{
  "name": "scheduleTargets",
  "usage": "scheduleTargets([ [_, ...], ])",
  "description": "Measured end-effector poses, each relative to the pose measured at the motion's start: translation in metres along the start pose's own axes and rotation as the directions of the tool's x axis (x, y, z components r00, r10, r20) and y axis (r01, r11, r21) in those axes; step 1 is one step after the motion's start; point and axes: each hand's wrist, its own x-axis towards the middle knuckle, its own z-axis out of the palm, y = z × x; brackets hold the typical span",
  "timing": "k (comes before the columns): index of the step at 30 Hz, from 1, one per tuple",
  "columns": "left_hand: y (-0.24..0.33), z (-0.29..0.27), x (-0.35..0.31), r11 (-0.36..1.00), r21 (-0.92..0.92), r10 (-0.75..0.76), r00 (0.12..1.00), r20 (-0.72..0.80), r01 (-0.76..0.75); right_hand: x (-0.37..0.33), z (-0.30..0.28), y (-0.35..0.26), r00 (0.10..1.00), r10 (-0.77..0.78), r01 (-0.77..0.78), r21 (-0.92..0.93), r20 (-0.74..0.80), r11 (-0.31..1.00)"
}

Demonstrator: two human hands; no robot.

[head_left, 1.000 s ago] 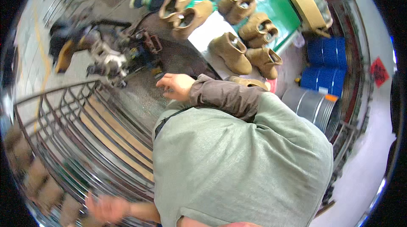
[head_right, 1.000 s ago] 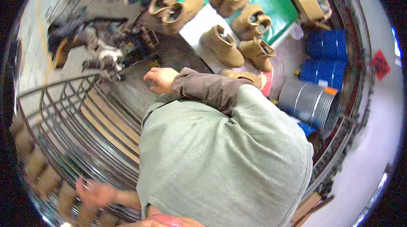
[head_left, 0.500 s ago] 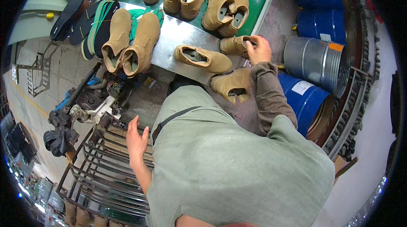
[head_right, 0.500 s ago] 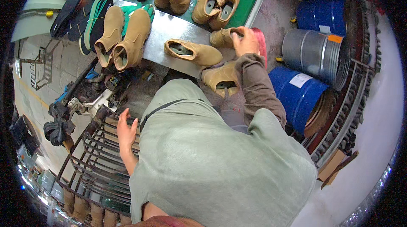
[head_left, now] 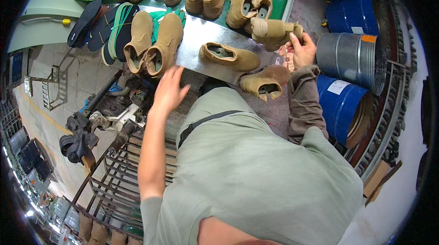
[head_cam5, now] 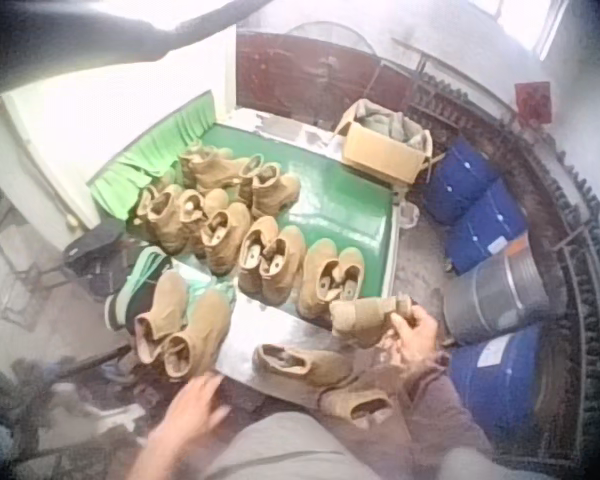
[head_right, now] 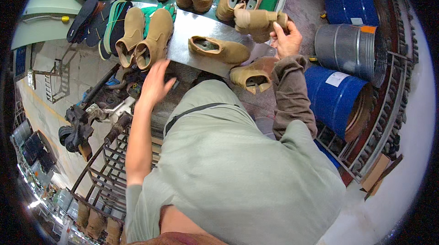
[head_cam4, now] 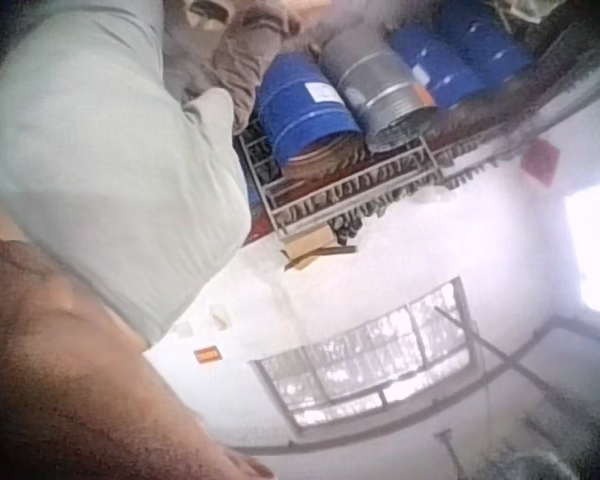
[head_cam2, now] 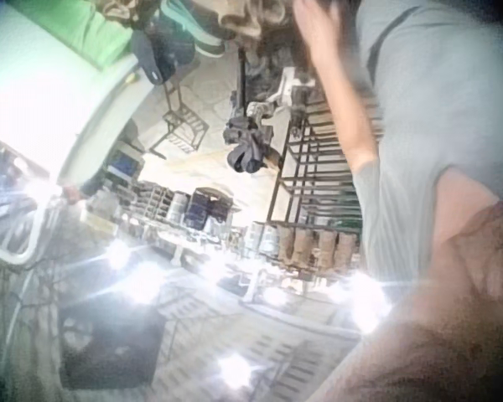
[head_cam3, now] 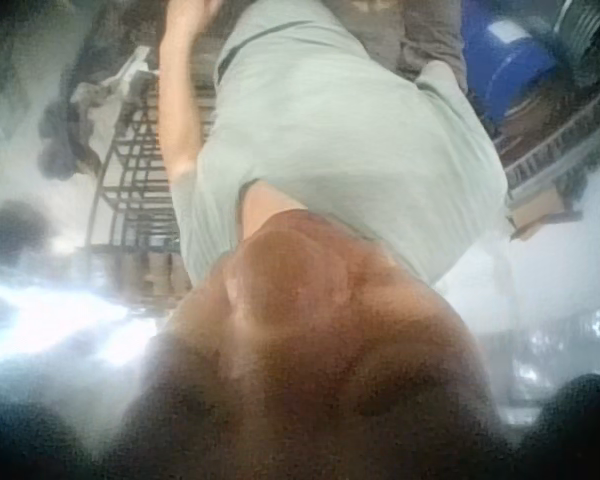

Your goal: The person removes a plastic last from a tan boot using a machine-mounted hook, then places the boot onto a metal storage rack.

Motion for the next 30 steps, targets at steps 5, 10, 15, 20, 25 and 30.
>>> scheduleTargets([
  [5,0.027,0.047,0.131,0.990,0.031,0.143,0.985,-0.101,-0.141,-0.001,0.048,-0.096,0.947,-0.184,0.201,-0.039,0.264,0.979],
  [10,0.030,0.087,0.117,0.984,-0.081,-0.167,0.983,-0.081,0.160,0.006,0.090,-0.116,0.834,-0.251,0.270,0.034,0.492,0.962],
  [15,0.043,0.096,0.057,0.915,-0.269,-0.324,0.945,-0.044,0.302,-0.042,0.189,-0.050,0.642,-0.492,0.677,-0.132,0.588,0.724],
  [20,0.035,0.112,0.023,0.956,-0.222,-0.147,0.968,0.204,0.193,-0.096,0.227,0.058,0.552,-0.185,0.690,-0.322,0.813,0.648],
  [25,0.037,0.087,0.027,0.841,-0.507,-0.121,0.980,0.160,0.187,-0.067,0.170,0.023,0.506,-0.228,0.670,-0.212,0.832,0.712],
  [30,0.007,0.054,0.012,0.985,-0.144,-0.023,0.768,-0.640,-0.090,0.016,0.087,0.030,0.911,-0.272,0.410,-0.603,0.311,0.684],
])
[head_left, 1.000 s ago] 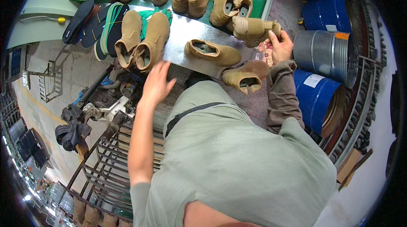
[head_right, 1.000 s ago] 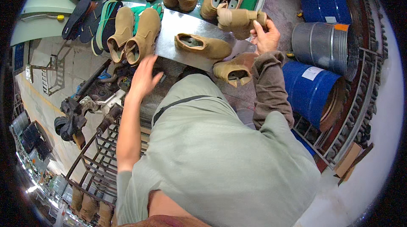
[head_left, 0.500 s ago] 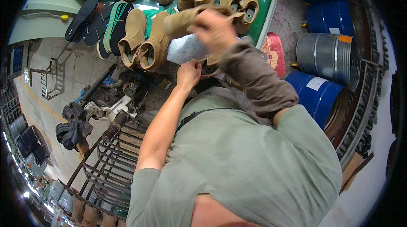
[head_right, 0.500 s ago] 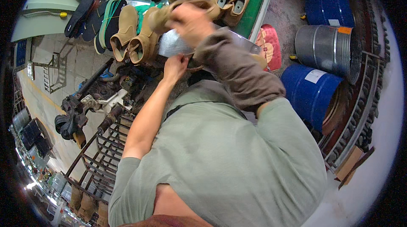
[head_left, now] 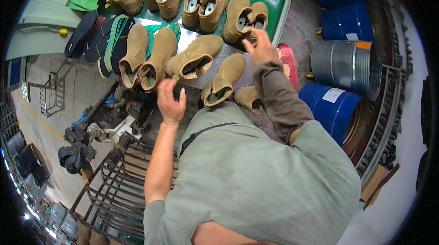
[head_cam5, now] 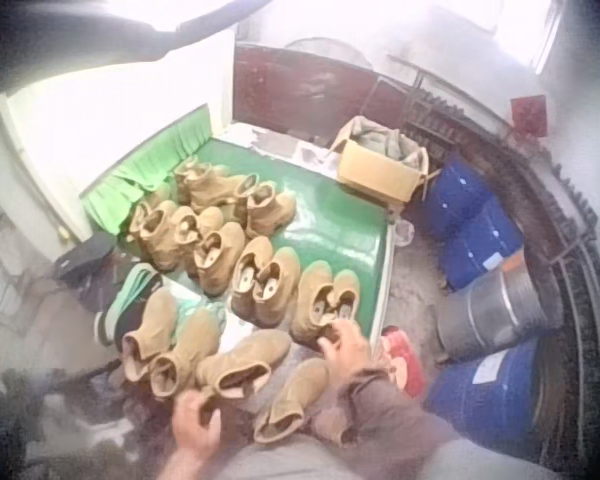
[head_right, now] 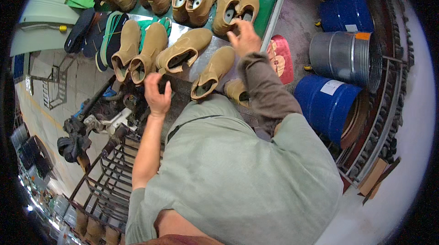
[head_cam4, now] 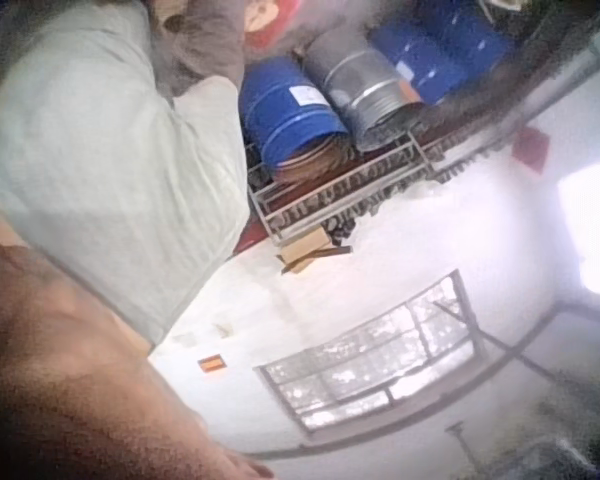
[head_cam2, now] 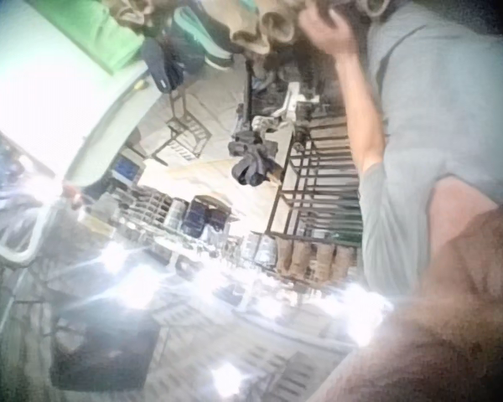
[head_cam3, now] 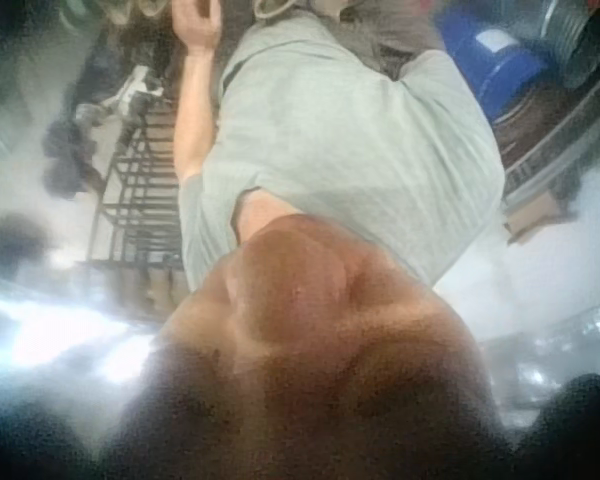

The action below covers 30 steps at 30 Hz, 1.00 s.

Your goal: The person removes a plastic last from a tan boot using a machine-mounted hook, then places the boot onto a metal storage rack.

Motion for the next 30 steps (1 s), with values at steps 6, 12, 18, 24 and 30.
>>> scheduleTargets([
  [6,0.009,0.037,0.063,0.971,0.237,-0.106,0.942,0.319,0.029,0.069,0.019,0.121,0.962,-0.006,0.081,-0.267,0.271,0.960],
  [12,0.014,0.056,-0.003,0.888,0.139,-0.448,0.756,0.478,0.438,0.093,-0.088,0.017,0.979,-0.174,0.176,-0.015,0.109,0.984],
  [18,0.030,-0.061,0.028,0.971,-0.106,-0.167,0.930,0.328,0.212,0.012,-0.130,-0.162,0.745,-0.537,0.499,0.203,0.396,0.842],
  [24,0.028,-0.141,-0.014,0.977,-0.050,0.212,0.975,0.064,-0.209,-0.056,-0.076,-0.257,0.584,-0.678,0.001,0.836,0.445,0.549],
  [30,0.068,-0.246,-0.185,0.909,-0.122,-0.410,0.908,-0.085,0.399,-0.122,0.040,-0.385,0.338,-0.586,-0.591,0.651,0.736,0.476],
])
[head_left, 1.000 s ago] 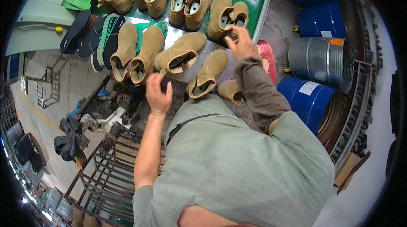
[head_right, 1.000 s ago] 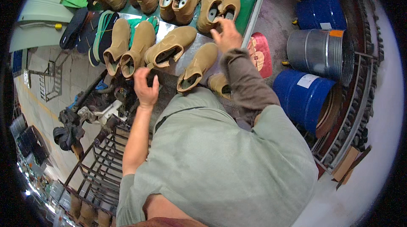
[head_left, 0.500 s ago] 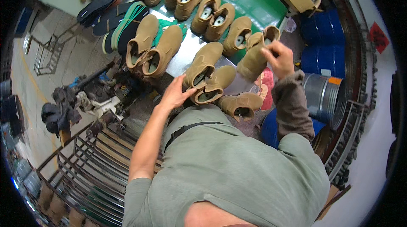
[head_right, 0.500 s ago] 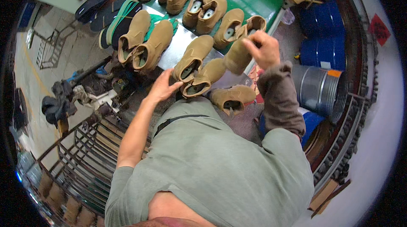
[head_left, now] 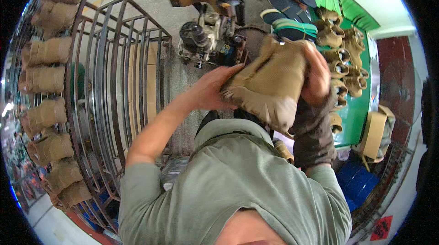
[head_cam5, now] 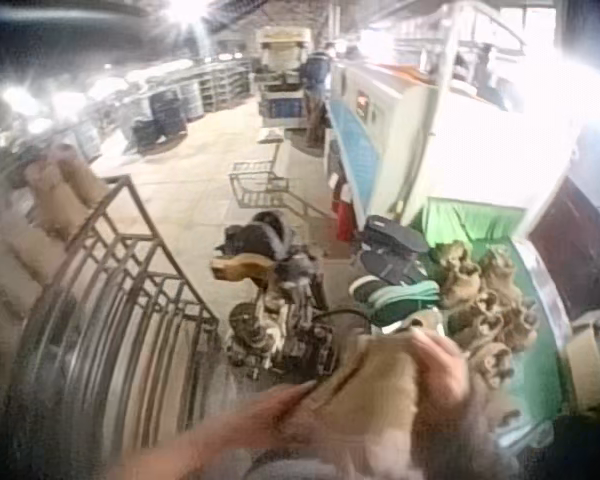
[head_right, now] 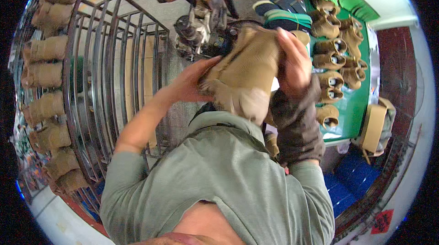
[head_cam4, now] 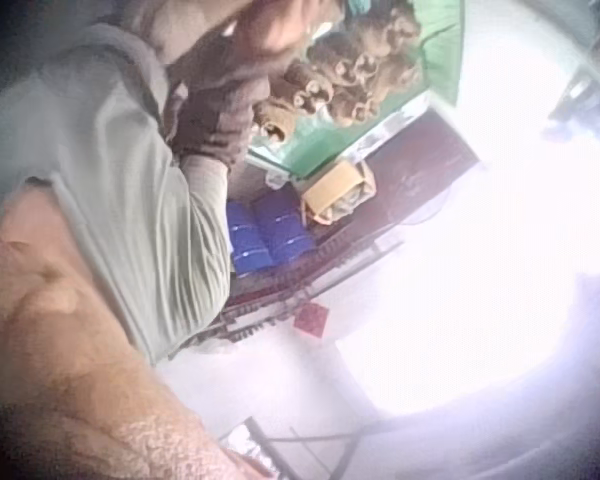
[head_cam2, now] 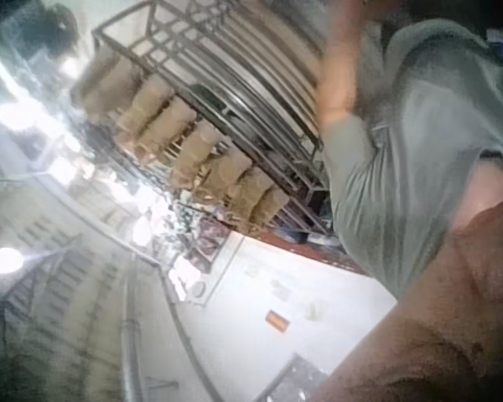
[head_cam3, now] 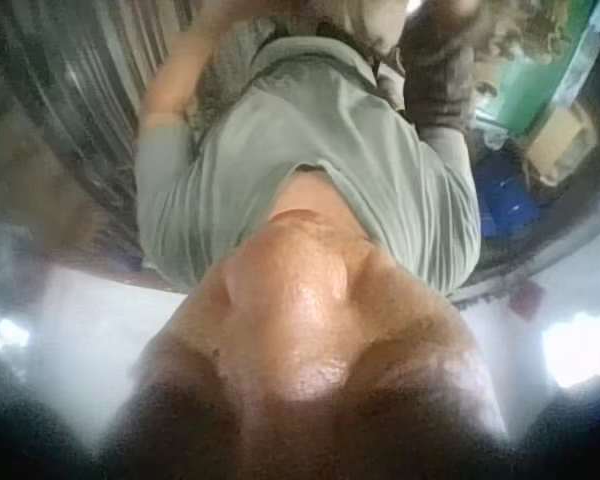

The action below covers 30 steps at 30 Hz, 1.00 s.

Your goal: The person removes a plastic last from a tan boot using a machine-mounted hook, then places the boot onto a metal storage rack.

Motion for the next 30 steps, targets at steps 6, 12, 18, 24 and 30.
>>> scheduleTargets([
  [6,-0.024,0.023,-0.098,0.953,-0.261,-0.252,0.882,-0.399,0.154,0.098,0.075,0.099,0.917,0.290,-0.222,-0.252,0.274,0.942],
  [12,-0.028,0.006,-0.078,0.876,-0.327,-0.482,0.697,-0.532,0.355,0.111,0.111,0.091,0.885,0.161,-0.016,-0.318,0.436,0.948],
  [18,-0.043,-0.024,-0.046,0.757,-0.507,-0.637,0.639,-0.432,0.412,0.161,0.158,0.116,0.957,-0.124,0.285,-0.769,0.263,0.571],
  [24,-0.079,-0.016,-0.048,0.763,-0.549,-0.615,0.645,-0.454,0.342,0.165,0.158,0.130,0.932,-0.215,0.356,-0.852,0.293,0.383],
  [30,-0.051,-0.028,-0.060,0.906,-0.258,-0.422,0.733,-0.533,0.335,0.124,0.156,0.111,0.862,-0.427,0.465,-0.766,0.275,0.445],
])
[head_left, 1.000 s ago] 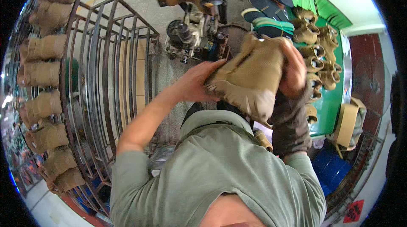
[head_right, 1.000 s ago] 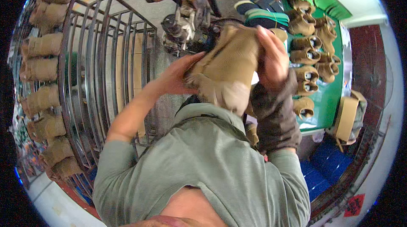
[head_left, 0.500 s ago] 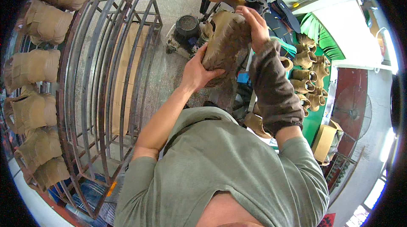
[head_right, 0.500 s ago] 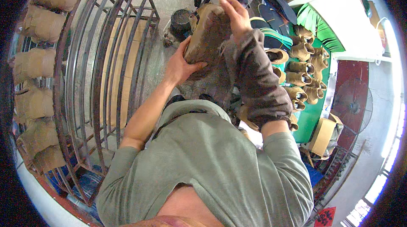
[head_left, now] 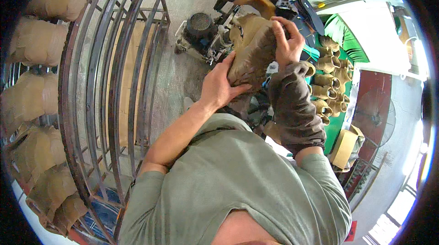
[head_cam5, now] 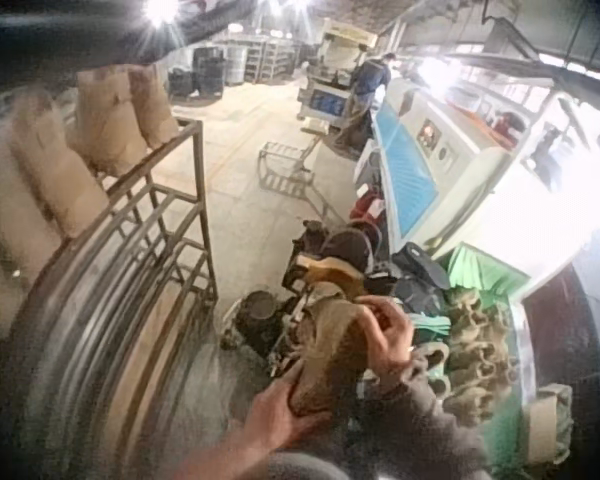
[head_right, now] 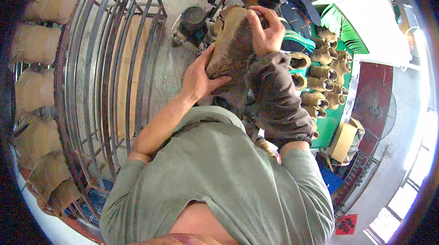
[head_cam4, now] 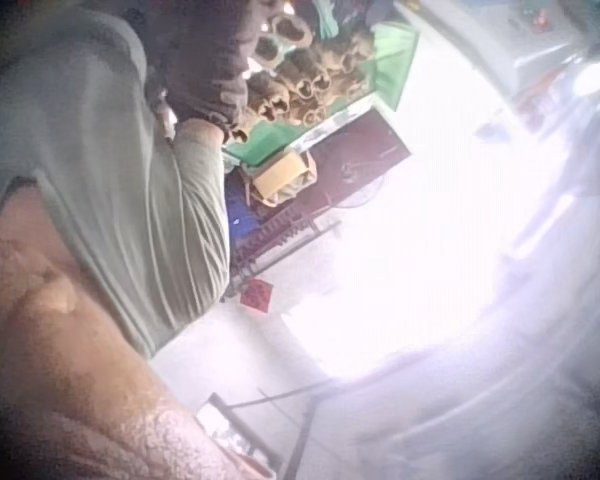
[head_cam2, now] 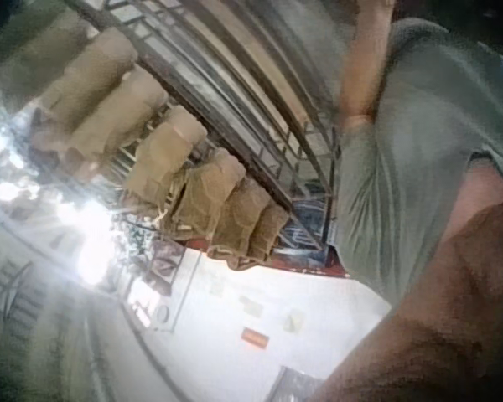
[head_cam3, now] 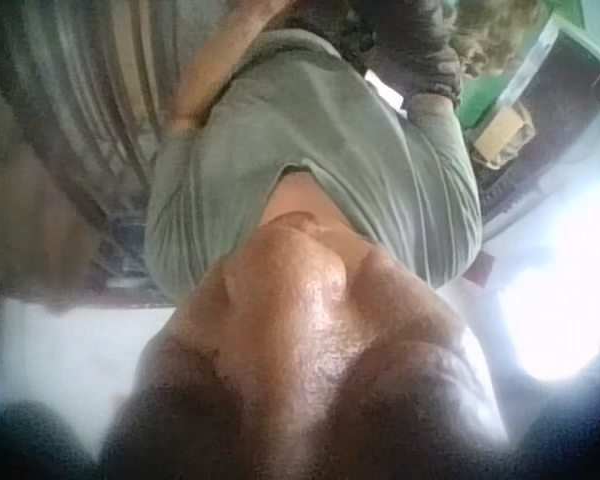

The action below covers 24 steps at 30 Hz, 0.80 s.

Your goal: The person removes a plastic last from a tan boot using a machine-mounted hook, then places the boot onto a metal storage rack.

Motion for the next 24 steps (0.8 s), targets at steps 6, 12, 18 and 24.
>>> scheduleTargets([
  [6,-0.005,-0.001,0.008,0.996,-0.051,-0.079,0.995,-0.056,0.076,0.024,0.031,-0.002,0.994,-0.025,0.032,-0.064,0.103,0.997],
  [12,0.017,-0.028,0.038,0.964,-0.057,-0.255,0.964,0.068,0.259,0.073,0.051,0.001,0.941,-0.293,0.334,-0.350,0.166,0.875],
  [18,0.010,-0.042,0.053,0.956,-0.106,-0.250,0.951,0.181,0.272,0.068,0.061,0.017,0.954,-0.234,0.292,-0.402,0.186,0.868],
  [24,-0.026,-0.016,0.042,0.943,-0.251,-0.195,0.974,0.112,0.217,0.054,0.058,0.009,0.905,-0.330,0.420,-0.432,0.270,0.798],
])
